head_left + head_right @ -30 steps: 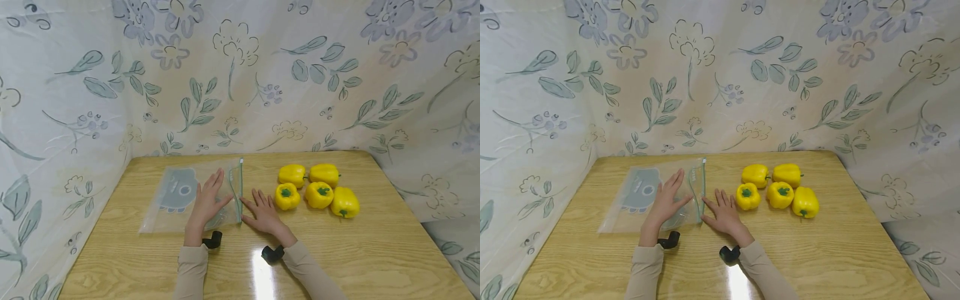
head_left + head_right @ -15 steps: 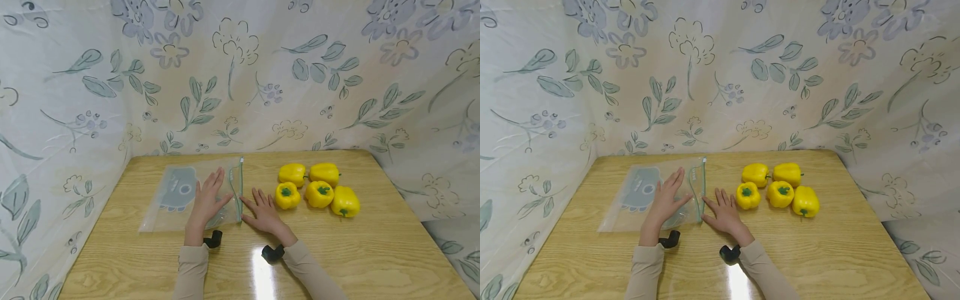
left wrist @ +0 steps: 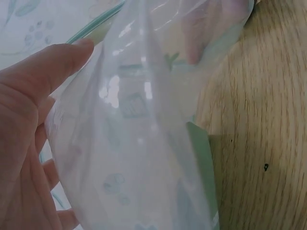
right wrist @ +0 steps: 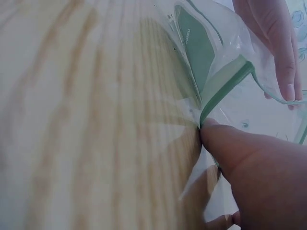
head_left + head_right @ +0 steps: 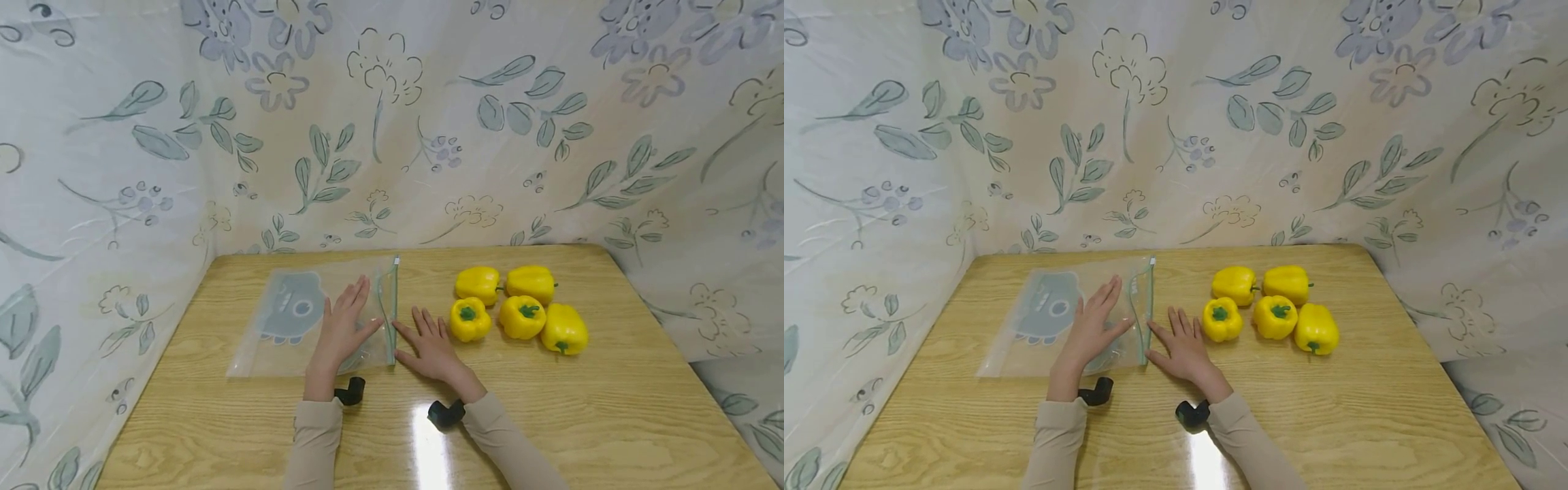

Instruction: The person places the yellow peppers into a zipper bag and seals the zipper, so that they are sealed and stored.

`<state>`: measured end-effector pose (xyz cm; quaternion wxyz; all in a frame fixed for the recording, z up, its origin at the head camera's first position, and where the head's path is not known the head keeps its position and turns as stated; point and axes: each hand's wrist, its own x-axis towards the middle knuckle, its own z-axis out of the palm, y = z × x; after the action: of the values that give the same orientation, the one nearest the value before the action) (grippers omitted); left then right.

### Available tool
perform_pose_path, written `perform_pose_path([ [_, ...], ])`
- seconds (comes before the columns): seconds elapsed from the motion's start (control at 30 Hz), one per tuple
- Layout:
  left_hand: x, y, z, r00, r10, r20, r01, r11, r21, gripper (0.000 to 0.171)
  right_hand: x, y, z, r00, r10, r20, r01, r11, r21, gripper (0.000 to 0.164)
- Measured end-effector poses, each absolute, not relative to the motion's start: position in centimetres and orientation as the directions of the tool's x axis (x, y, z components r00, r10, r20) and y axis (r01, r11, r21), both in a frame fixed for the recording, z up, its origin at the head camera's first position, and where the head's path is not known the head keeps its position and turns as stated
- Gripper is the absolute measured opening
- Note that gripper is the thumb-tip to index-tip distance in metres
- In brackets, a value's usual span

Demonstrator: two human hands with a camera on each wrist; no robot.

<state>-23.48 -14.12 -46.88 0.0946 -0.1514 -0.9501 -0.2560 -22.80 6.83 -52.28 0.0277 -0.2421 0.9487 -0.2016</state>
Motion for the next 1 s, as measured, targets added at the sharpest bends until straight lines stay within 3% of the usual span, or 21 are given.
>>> perform_pose_path([
  [1.0, -23.49, -13.88, -47.17, -0.946, 0.243, 0.216, 0.318, 0.829, 0.461, 0.077, -22.72, 6.57, -51.84, -0.895, -0.421, 0.146, -0.436, 0.758, -0.485, 0.045],
])
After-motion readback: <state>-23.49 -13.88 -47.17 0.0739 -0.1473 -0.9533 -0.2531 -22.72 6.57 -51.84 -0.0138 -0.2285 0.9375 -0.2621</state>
